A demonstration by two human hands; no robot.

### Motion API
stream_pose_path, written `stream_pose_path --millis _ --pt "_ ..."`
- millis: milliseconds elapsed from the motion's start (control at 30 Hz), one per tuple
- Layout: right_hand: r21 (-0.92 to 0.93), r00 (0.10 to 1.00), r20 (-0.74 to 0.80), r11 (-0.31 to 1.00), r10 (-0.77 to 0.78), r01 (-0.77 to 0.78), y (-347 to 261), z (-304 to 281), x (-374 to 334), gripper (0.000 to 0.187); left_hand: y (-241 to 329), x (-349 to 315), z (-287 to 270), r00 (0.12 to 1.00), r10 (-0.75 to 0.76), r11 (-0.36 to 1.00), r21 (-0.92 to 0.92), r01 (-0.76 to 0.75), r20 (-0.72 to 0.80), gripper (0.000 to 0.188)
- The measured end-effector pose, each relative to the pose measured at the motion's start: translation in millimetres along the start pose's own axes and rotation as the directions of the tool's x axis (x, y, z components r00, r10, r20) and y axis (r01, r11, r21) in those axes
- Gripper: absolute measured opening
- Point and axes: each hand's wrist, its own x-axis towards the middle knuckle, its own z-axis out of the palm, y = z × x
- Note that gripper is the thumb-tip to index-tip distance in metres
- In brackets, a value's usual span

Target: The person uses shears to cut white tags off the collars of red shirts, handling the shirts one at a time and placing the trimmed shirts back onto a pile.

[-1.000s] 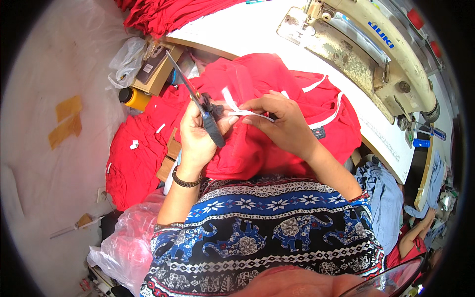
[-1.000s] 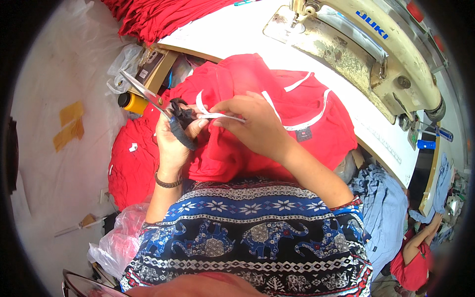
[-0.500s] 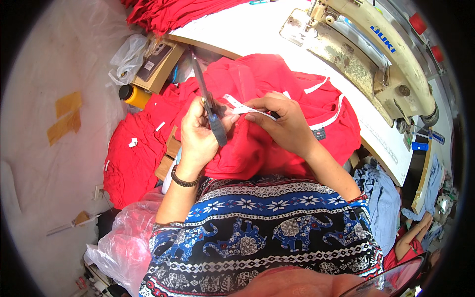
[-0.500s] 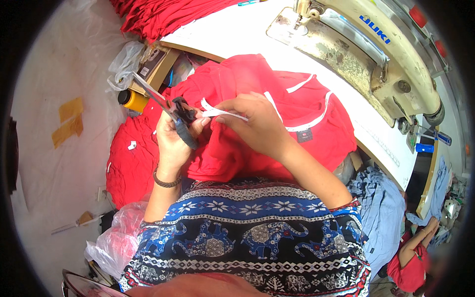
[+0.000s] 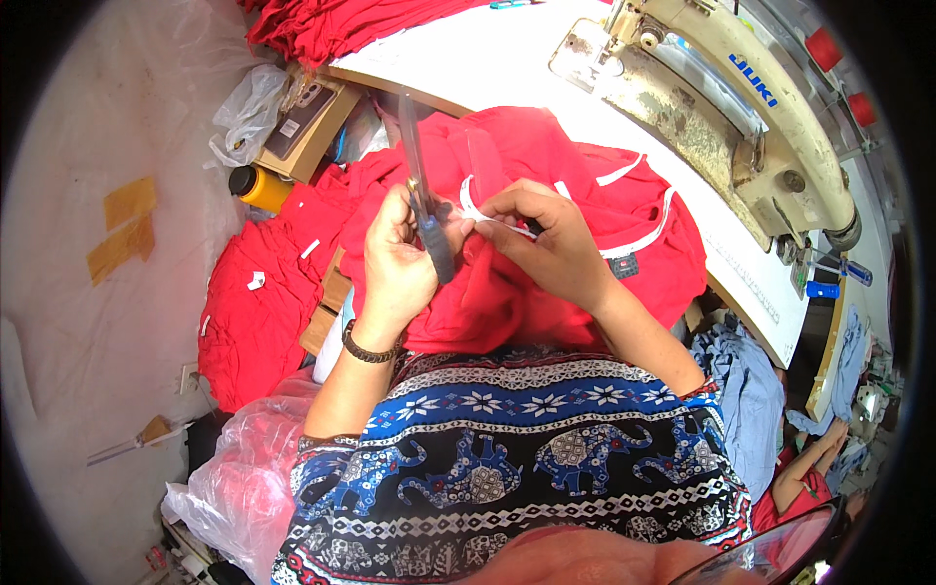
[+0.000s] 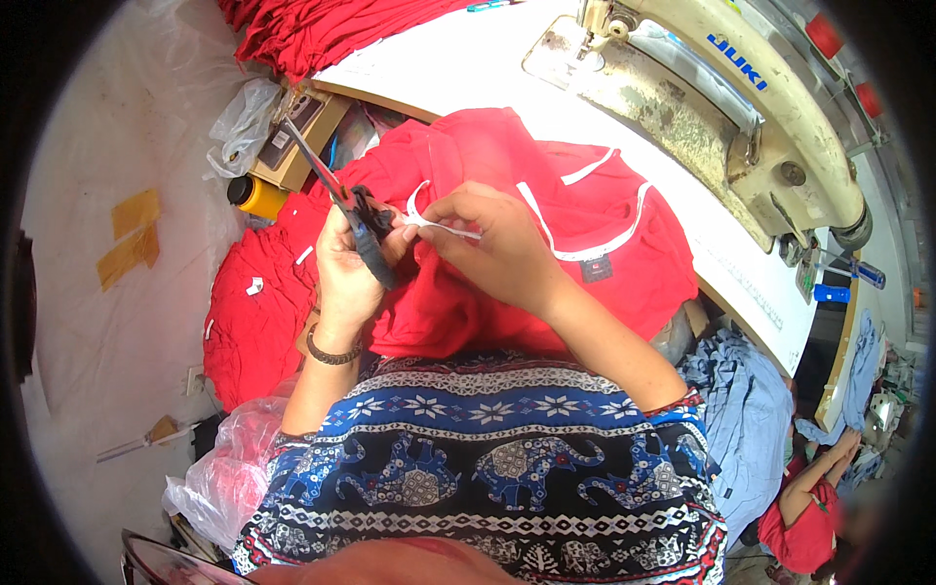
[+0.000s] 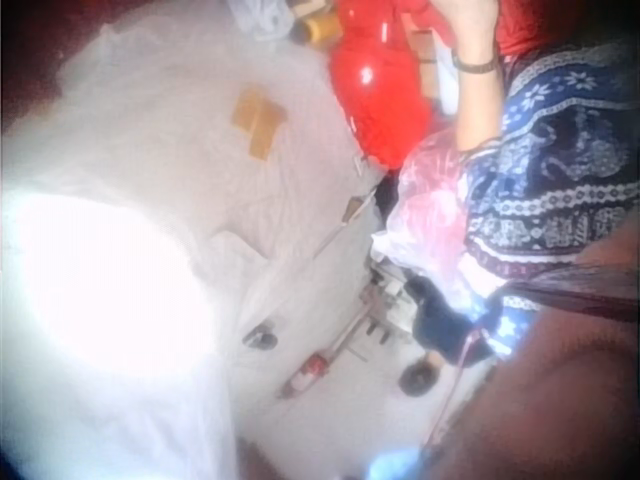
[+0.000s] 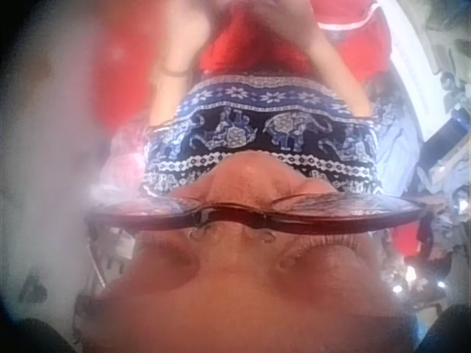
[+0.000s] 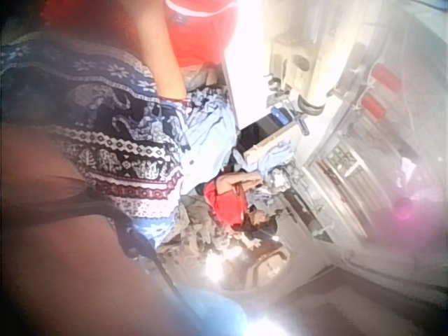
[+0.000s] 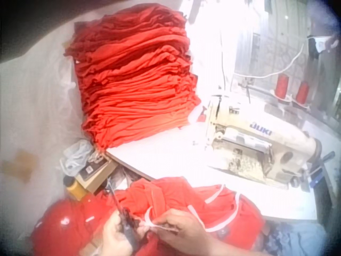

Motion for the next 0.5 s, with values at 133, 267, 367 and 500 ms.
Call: stream_pose_path --millis 133,267,367,500 --pt "0.206 0.976 0.064 0.954 0.208 -0.217 2.5 -2.9 1.0 0.01 8.6 -3.8 -8.0 0.996 -0.091 0.991 -0.102 0.09 0.002 0.029" --pt "0.627 0.908 0.122 0.678 0.401 -0.383 18.5 -6.8 6.1 0.009 22.2 -4.1 -51.7 0.973 -0.17 0.985 0.039 0.166 0.155 0.028" --pt "0.628 0.909 0.134 0.676 0.394 -0.385 24.1 -10.4 6.1 0.012 59.7 -1.2 -70.2 0.902 -0.391 0.788 0.573 0.225 0.183 0.019" --pt "0.605 0.912 0.124 0.699 0.39 -0.381 10.0 -5.6 6.3 0.014 66.1 -19.5 -82.4 0.888 -0.272 0.667 0.738 -0.103 0.37 0.02"
